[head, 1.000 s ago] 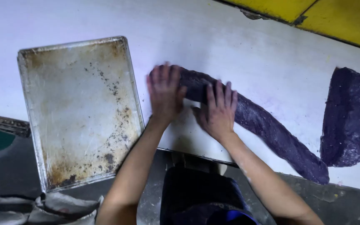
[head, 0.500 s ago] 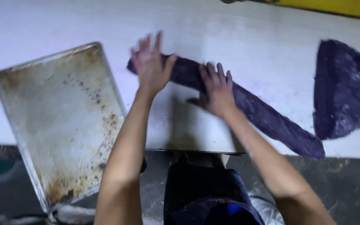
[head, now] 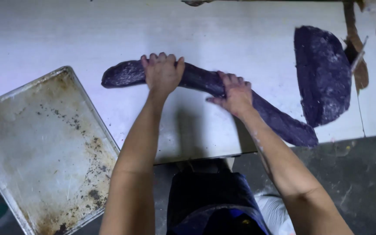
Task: Shaping large pieces of purple dough into long logs and coiling them onto baking trays.
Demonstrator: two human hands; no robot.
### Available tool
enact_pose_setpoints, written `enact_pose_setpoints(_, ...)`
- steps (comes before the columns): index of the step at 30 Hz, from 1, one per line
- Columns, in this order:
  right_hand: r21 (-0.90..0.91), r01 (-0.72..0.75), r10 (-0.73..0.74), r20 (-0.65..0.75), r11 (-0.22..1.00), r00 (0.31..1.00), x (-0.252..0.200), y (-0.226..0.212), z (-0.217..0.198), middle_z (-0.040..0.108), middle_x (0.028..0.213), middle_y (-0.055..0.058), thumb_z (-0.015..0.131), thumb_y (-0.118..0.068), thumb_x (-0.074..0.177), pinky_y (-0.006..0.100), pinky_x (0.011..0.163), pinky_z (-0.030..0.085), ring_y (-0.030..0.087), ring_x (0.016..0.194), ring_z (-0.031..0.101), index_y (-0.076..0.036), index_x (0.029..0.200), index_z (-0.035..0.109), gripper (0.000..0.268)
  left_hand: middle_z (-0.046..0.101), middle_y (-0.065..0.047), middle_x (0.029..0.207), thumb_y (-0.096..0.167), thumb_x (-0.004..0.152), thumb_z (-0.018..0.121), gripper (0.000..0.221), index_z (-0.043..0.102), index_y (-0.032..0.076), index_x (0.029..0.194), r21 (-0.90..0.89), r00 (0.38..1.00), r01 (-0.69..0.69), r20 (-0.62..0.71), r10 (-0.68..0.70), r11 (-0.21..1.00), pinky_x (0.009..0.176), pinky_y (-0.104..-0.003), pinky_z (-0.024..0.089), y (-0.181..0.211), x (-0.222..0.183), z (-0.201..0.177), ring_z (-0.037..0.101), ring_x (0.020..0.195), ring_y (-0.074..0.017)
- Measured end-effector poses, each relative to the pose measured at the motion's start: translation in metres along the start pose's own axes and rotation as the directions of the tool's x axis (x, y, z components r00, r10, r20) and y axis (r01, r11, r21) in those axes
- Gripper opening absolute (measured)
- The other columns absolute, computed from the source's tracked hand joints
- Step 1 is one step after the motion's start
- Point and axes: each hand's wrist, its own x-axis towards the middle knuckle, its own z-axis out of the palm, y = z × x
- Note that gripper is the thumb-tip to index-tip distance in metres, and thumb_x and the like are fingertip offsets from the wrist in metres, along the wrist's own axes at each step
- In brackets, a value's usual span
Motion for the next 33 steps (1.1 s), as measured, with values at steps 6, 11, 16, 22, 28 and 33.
enact_pose_setpoints(6, 0.088, 0.153, -0.116, -0.333, 0.984, 0.936, -0.103, 0.035, 0.005, 0.037, 0.161, 0.025, 0.076, -0.057, 0.083, 0.071, 0.117, 0.017, 0.054, 0.148, 0.027, -0.013, 0.165, 0.029, 0.104, 0.028, -0.026, 0.165, 0.07, 0.067, 0.086, 0.127, 0.031, 0.01, 0.164, -0.081, 0.968, -0.075, 0.232, 0.093, 0.994, 0.118, -0.073, 0.018, 0.048, -0.041, -0.082, 0.025, 0.148, -0.0542)
enact_pose_setpoints(11, -0.153, -0.104, 0.083, -0.138, 0.983, 0.987, -0.083, 0.068, 0.013, 0.057, 0.139, 0.018, 0.074, -0.068, 0.077, 0.062, 0.103, 0.039, 0.043, 0.125, 0.057, -0.01, 0.156, 0.043, 0.103, 0.042, -0.014, 0.159, 0.098, 0.054, 0.052, 0.127, 0.038, 0.027, 0.159, 0.033, 0.769, -0.626, 0.197, 0.609, 0.779, 0.119, -0.065, 0.032, 0.113, -0.057, 0.008, 0.038, 0.147, -0.0408)
enact_pose_setpoints(16, 0.053, -0.177, 0.174, 0.065, 0.983, 0.983, -0.038, 0.104, 0.003, 0.064, 0.125, 0.01, 0.073, -0.076, 0.076, 0.057, 0.092, 0.049, 0.038, 0.115, 0.065, -0.023, 0.15, 0.05, 0.094, 0.066, -0.007, 0.117, 0.093, 0.058, 0.069, 0.104, 0.056, 0.023, 0.134, -0.093, 0.749, -0.505, 0.446, 0.49, 0.858, 0.102, -0.065, 0.04, 0.132, -0.01, 0.01, 0.064, 0.111, -0.0332)
enact_pose_setpoints(22, 0.103, -0.04, 0.052, -0.108, 0.994, 0.993, -0.148, 0.108, -0.019, 0.031, 0.164, 0.023, 0.078, -0.065, 0.07, 0.067, 0.117, 0.02, 0.052, 0.15, 0.023, -0.019, 0.166, 0.023, 0.12, 0.034, -0.018, 0.162, 0.084, 0.052, 0.082, 0.139, 0.024, 0.026, 0.165, -0.179, 0.702, -0.413, 0.562, 0.437, 0.893, 0.12, -0.067, 0.012, 0.151, -0.031, -0.045, 0.027, 0.15, -0.0427)
enact_pose_setpoints(28, -0.087, -0.194, 0.178, -0.162, 0.977, 0.971, -0.155, 0.198, 0.035, 0.044, 0.154, 0.016, 0.068, -0.077, 0.066, 0.068, 0.112, 0.029, 0.048, 0.138, 0.044, -0.021, 0.164, 0.031, 0.118, 0.05, -0.014, 0.147, 0.078, 0.044, 0.088, 0.127, 0.046, 0.028, 0.153, -0.222, 0.614, -0.716, 0.25, 0.749, 0.662, 0.115, -0.068, 0.032, 0.224, -0.062, 0.015, 0.043, 0.138, -0.0403)
enact_pose_setpoints(33, -0.021, -0.359, 0.358, 0.142, 0.933, 0.923, -0.108, 0.211, -0.004, 0.066, 0.129, 0.009, 0.081, -0.068, 0.065, 0.057, 0.095, 0.049, 0.037, 0.12, 0.067, -0.036, 0.151, 0.045, 0.098, 0.067, -0.004, 0.114, 0.089, 0.057, 0.074, 0.098, 0.056, 0.032, 0.134, -0.222, 0.619, -0.578, 0.507, 0.6, 0.785, 0.103, -0.067, 0.038, 0.25, -0.029, 0.042, 0.063, 0.108, -0.0311)
